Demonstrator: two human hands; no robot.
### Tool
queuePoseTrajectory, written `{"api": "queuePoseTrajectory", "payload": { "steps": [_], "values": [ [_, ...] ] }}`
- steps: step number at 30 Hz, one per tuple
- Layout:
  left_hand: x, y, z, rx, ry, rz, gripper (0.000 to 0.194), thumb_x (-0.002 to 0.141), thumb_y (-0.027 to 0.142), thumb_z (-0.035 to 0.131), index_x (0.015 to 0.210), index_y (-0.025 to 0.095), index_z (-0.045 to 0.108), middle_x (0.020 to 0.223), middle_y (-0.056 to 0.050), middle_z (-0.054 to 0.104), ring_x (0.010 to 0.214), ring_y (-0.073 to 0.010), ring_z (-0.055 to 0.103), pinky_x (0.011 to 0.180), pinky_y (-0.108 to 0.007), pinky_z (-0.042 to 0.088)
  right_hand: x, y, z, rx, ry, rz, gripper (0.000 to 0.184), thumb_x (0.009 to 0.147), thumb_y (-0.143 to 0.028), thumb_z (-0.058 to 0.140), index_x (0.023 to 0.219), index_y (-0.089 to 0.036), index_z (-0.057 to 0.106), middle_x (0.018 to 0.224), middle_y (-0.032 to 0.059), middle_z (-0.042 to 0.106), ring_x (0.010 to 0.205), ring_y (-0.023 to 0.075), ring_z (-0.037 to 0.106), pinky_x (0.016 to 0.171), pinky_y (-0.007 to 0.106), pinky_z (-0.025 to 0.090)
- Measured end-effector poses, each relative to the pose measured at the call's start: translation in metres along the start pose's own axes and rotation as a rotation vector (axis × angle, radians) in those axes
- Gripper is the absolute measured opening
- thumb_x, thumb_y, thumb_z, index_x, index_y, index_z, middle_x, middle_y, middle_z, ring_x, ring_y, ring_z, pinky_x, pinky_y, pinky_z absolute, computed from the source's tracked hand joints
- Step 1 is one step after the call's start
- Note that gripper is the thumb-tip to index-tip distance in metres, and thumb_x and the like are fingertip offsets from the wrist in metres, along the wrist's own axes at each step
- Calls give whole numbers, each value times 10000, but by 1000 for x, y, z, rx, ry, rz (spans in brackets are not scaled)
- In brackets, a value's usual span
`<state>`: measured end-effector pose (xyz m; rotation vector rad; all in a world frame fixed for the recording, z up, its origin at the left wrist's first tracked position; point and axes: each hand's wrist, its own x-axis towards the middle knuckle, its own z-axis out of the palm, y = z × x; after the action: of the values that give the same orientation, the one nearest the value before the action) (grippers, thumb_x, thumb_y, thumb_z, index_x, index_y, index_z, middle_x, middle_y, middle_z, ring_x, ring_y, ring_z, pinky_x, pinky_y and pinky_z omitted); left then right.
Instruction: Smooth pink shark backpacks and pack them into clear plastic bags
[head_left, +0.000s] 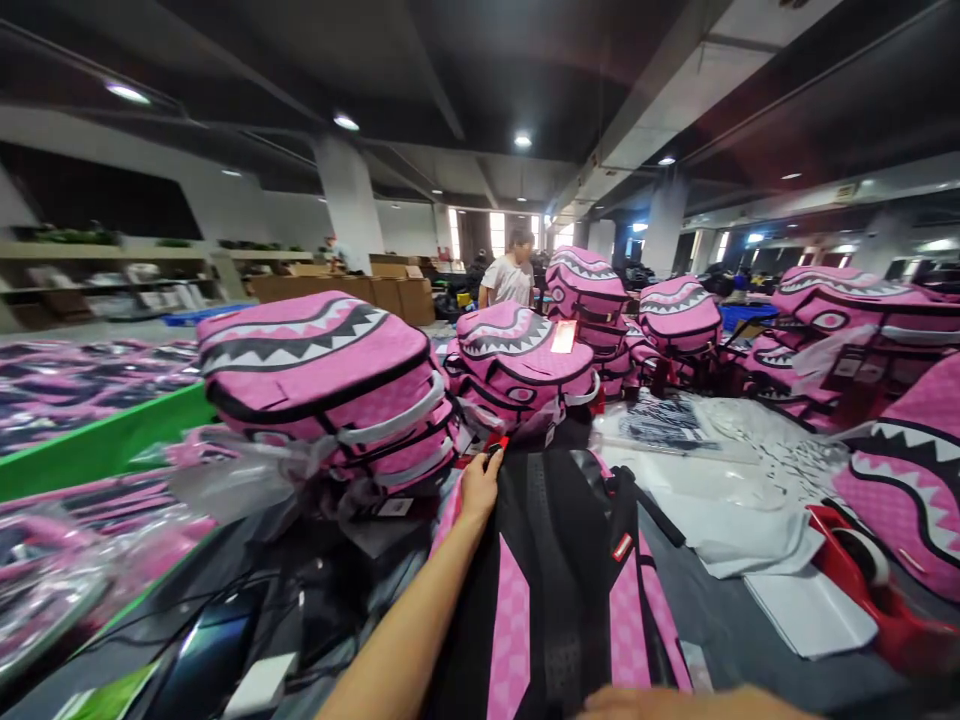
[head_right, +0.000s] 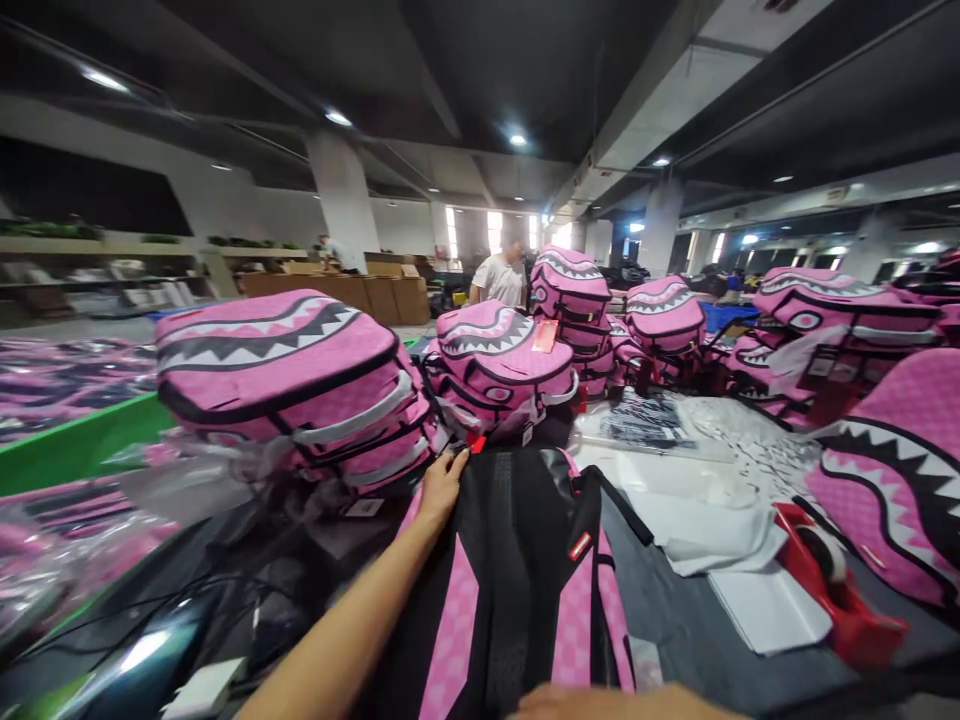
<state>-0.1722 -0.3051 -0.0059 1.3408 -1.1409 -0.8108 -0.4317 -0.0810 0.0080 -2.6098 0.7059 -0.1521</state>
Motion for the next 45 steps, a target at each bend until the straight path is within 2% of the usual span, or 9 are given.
{"api": "queuePoseTrajectory", "payload": {
  "steps": [2, 5, 9, 13, 17, 22, 34, 41, 45],
  "values": [
    [-4, -5, 3, 108, 52, 70, 257, 840, 332, 659, 646, 225, 530, 743, -54, 621, 975, -313, 641, 921, -393, 484, -5, 14, -46, 66, 177, 166, 282, 1032, -320, 439, 1155, -314, 693, 953, -8, 761, 866, 156, 726, 816, 248, 550],
    [-6, 3, 3, 221, 96, 205, 182, 835, 272, 648, 993, 183, 631, 1210, -161, 630, 1330, -377, 449, 1161, -496, 301, 10, 66, -103, -83, 535, 748, 365, 1043, -378, 375, 1043, -196, 691, 897, 76, 740, 853, 223, 709, 757, 306, 512],
    [-14, 24, 30, 413, -223, 517, 303, 914, 260, 568, 1208, 214, 623, 1343, -157, 594, 1360, -344, 408, 1170, -518, 271, 52, 130, -126, -170, 514, 1177, 398, 1002, -474, 470, 993, -143, 691, 843, 124, 736, 826, 278, 714, 665, 306, 469],
    [-29, 27, 84, 457, -608, 667, 395, 768, 121, 685, 1129, 282, 692, 1173, -45, 721, 1153, -256, 589, 994, -392, 436, 80, 126, -128, -213, 598, 1069, 290, 999, -353, 442, 926, -168, 652, 886, 105, 733, 887, 248, 707, 712, 280, 451],
    [-46, 19, 112, 410, -744, 733, 403, 749, 67, 663, 1090, 273, 724, 1137, -33, 736, 1160, -236, 597, 987, -380, 411, 68, 89, -126, -382, 733, 806, 203, 922, -367, 513, 1020, -201, 575, 864, 62, 699, 783, 223, 676, 681, 269, 410],
    [-58, 10, 109, 313, -741, 780, 201, 951, 204, 573, 991, 251, 764, 1032, -64, 750, 1122, -227, 612, 1036, -431, 353, 44, 66, -101, -264, 753, 817, 107, 797, -323, 541, 822, -232, 491, 605, -19, 558, 545, 173, 556, 550, 253, 329],
    [-45, 5, 123, 221, -645, 681, 210, 876, 247, 616, 910, 244, 824, 981, -89, 734, 986, -264, 639, 955, -375, 502, 26, -30, -74, -280, 1016, 288, 112, 799, -218, 610, 792, -239, 501, 587, -74, 480, 414, 85, 439, 411, 202, 337],
    [-71, 61, 90, 178, -850, 863, 591, 794, 293, 802, 1359, 322, 634, 1443, -75, 619, 1372, -323, 487, 1178, -476, 335, -1, -17, -82, -139, 1102, 419, 107, 830, -280, 585, 831, -235, 488, 629, -77, 411, 457, 91, 409, 433, 201, 368],
    [-90, 103, 71, 188, -1011, 1168, 351, 947, 238, 646, 1292, 305, 648, 1321, -49, 694, 1383, -251, 483, 1169, -430, 308, -6, -18, -98, 7, 1057, 413, 117, 834, -323, 574, 824, -220, 520, 688, -44, 476, 563, 115, 484, 521, 213, 427]
  ]
}}
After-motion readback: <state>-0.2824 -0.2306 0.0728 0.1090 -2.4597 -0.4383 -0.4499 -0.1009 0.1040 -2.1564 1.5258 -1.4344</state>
